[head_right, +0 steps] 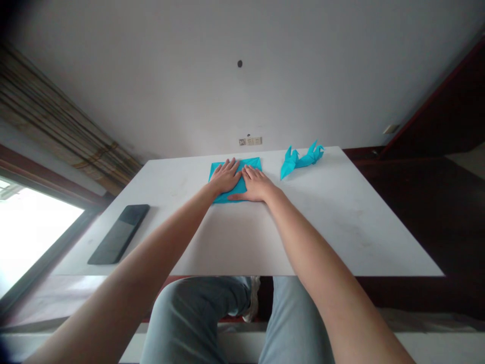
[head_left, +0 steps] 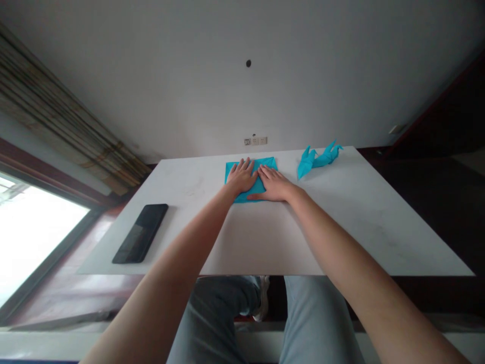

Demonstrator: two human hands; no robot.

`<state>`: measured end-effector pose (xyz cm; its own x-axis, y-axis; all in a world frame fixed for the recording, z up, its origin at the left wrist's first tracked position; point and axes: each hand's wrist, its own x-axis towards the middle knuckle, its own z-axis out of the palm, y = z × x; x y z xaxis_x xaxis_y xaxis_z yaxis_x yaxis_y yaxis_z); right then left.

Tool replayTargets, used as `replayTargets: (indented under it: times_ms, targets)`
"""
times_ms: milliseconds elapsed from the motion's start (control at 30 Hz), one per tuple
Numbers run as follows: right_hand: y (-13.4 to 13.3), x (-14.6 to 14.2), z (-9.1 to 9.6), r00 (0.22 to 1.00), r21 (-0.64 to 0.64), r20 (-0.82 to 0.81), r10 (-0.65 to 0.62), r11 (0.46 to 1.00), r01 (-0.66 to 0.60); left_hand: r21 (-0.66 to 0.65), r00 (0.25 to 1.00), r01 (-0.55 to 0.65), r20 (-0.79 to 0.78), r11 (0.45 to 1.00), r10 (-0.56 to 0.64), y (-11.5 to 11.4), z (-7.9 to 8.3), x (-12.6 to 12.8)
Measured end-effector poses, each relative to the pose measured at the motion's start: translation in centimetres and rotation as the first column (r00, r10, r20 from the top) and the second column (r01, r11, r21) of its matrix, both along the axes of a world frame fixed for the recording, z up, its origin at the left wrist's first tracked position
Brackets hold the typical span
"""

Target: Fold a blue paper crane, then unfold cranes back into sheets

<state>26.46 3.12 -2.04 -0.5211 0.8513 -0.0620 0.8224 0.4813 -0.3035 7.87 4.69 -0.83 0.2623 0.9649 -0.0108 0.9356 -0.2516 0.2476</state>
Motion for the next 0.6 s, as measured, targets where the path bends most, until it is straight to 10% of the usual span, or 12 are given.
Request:
replayTargets:
  times_ms: [600]
  targets:
    - [-0.1,0.3,-0.5,0.996,0.044,-0.09,0.002,0.999,0.002,0.028,0.899,-0.436,-0.039,0.899,0.437,-7.0,1.0,-5.7]
